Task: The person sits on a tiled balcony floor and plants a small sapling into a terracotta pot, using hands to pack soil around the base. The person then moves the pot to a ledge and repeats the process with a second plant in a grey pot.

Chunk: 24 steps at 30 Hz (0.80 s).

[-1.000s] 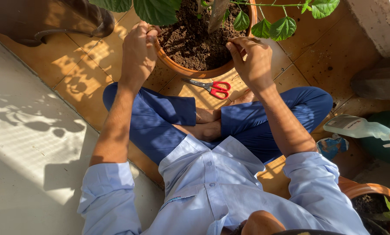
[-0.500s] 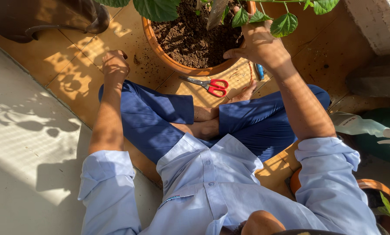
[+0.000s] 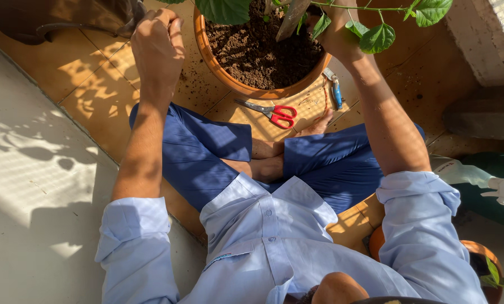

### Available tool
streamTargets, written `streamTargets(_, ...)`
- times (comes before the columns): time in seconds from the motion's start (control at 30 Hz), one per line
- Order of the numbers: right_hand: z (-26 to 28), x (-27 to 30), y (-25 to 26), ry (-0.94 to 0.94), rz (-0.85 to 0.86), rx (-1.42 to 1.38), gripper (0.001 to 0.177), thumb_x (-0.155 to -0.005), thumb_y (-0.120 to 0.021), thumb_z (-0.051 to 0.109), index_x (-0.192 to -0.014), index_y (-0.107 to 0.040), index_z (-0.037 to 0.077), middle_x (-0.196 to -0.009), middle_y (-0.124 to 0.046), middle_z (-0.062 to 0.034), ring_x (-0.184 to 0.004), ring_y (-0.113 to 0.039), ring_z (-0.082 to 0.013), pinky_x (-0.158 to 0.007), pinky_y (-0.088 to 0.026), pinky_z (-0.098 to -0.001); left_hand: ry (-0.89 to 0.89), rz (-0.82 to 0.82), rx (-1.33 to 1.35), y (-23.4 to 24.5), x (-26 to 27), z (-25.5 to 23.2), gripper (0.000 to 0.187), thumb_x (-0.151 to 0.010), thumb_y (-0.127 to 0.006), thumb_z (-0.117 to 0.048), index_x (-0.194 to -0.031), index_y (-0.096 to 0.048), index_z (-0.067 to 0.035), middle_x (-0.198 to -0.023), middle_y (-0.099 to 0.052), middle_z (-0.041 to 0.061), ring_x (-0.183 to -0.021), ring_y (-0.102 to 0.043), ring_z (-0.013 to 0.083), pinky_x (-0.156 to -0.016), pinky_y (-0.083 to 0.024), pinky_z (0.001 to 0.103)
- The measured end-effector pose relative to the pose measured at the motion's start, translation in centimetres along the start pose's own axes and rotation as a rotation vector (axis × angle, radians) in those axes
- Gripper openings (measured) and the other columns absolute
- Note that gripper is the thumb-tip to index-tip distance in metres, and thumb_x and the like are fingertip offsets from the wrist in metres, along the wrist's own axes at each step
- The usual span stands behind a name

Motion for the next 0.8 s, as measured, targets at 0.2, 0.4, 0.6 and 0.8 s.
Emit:
streamTargets(0.2,0.0,-2.4,1.2,0.329,0.022,0.129,0.040,-0.101,-0.075,0.002,-0.138,-0.061,-0.002,-0.139,-0.063,-0.0244,-0.128,-0.059,-0.0418,-0.105,-0.051,-0.0477,-0.227,0.182,-0.044,-6.3,-3.7,-3.9,0.015,-0.105,-0.064,-0.012,-0.115,-0.072,-0.006,-0.103,-0.073,0.010,-0.091,-0.070,0.0270,-0.088,-0.056,0.042)
streamTargets(0.4,-4.7,-6.0,-3.0,0.187,0.176,0.089,0.053,-0.091,-0.073,0.005,-0.143,-0.061,0.003,-0.136,-0.065,-0.0190,-0.124,-0.062,-0.0346,-0.102,-0.053,-0.0435,-0.085,0.446,-0.099,-16.3,-5.9,-1.7,0.032,-0.104,-0.053,-0.017,-0.131,-0.061,-0.003,-0.124,-0.069,0.011,-0.109,-0.069,0.0213,-0.097,-0.055,0.032)
streamTargets(0.6,-8.3,-8.0,-5.1,0.142,0.112,0.068,0.044,-0.100,-0.064,0.008,-0.143,-0.060,0.003,-0.137,-0.065,-0.0176,-0.123,-0.063,-0.0320,-0.101,-0.053,-0.0420,-0.595,-0.057,-0.289,-17.8,-7.1,-2.8,0.043,-0.100,-0.053,-0.018,-0.139,-0.056,-0.001,-0.135,-0.066,0.012,-0.122,-0.068,0.0200,-0.101,-0.056,0.028)
streamTargets(0.8,-12.2,-5.1,-7.0,0.042,0.123,-0.044,0.037,-0.108,-0.055,0.012,-0.144,-0.059,0.003,-0.138,-0.065,-0.0162,-0.123,-0.063,-0.0295,-0.101,-0.053,-0.0406,-0.451,0.166,-0.121,-18.3,-7.1,-1.9,0.037,-0.101,-0.058,-0.022,-0.134,-0.060,-0.004,-0.126,-0.068,0.009,-0.114,-0.068,0.0211,-0.097,-0.058,0.032)
Point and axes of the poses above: each hand's wrist, its own x-axis away from the middle knuckle, its own y-axis out of the back of the hand, z = x × y, the point moved 8 cm from there along -x, towards the middle knuckle
